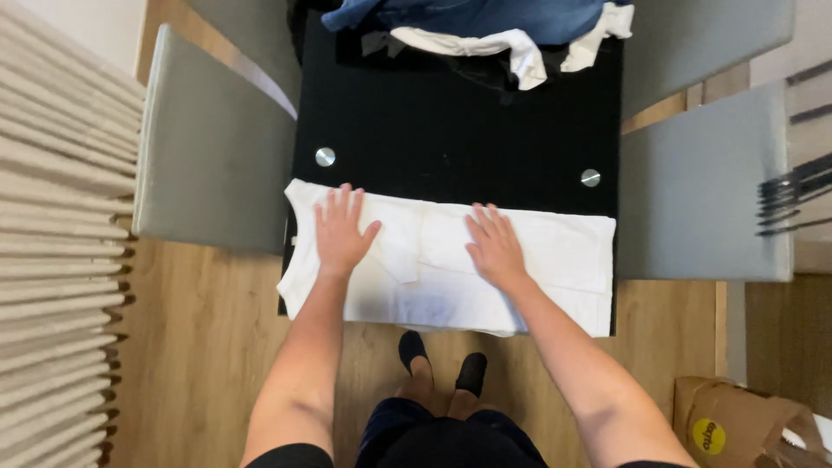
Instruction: Folding a white t-shirt on a dining table.
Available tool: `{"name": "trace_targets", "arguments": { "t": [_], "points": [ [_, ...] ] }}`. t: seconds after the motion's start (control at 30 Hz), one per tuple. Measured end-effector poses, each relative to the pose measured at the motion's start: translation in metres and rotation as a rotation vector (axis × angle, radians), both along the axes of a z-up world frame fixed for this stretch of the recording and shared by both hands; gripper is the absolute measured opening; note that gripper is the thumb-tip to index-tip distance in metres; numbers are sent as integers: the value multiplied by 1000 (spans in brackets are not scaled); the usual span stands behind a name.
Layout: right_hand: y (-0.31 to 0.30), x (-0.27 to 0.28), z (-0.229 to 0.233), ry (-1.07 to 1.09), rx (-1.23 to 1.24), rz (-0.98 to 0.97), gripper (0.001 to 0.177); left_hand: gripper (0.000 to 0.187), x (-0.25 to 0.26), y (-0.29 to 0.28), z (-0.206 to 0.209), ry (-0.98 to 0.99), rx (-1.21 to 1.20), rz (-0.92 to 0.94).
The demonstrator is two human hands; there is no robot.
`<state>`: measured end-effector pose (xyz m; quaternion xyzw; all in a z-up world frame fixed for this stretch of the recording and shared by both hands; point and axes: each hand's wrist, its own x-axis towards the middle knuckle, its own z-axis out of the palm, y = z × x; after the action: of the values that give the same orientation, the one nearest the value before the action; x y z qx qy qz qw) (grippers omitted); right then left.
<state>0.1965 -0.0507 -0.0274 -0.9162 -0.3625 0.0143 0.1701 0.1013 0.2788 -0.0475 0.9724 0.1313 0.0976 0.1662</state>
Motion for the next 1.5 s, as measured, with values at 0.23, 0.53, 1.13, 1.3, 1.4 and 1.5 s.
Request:
{"name": "trace_targets", "arguments": {
  "t": [0.23, 0.53, 1.13, 1.3, 1.4, 1.5],
  "points": [
    [-128, 19, 0, -69, -239, -395, 77, 87, 11, -22, 21, 12, 2, 76],
    [-50, -2, 13, -8, 261, -54, 65, 68, 56, -219, -25, -58, -83, -422],
    [-216, 102, 12, 88, 353, -493, 19, 64, 89, -311, 22, -49, 7, -558],
    [-219, 112, -1, 103, 204, -453, 6, 69, 87, -315, 29, -7, -65, -574],
    [-232, 118, -13, 233, 162, -594, 5, 71, 91, -314, 32, 1, -51, -567],
    [-241, 123, -12, 351, 107, -695, 6, 73, 89, -317, 41, 48, -22, -553]
  ]
}}
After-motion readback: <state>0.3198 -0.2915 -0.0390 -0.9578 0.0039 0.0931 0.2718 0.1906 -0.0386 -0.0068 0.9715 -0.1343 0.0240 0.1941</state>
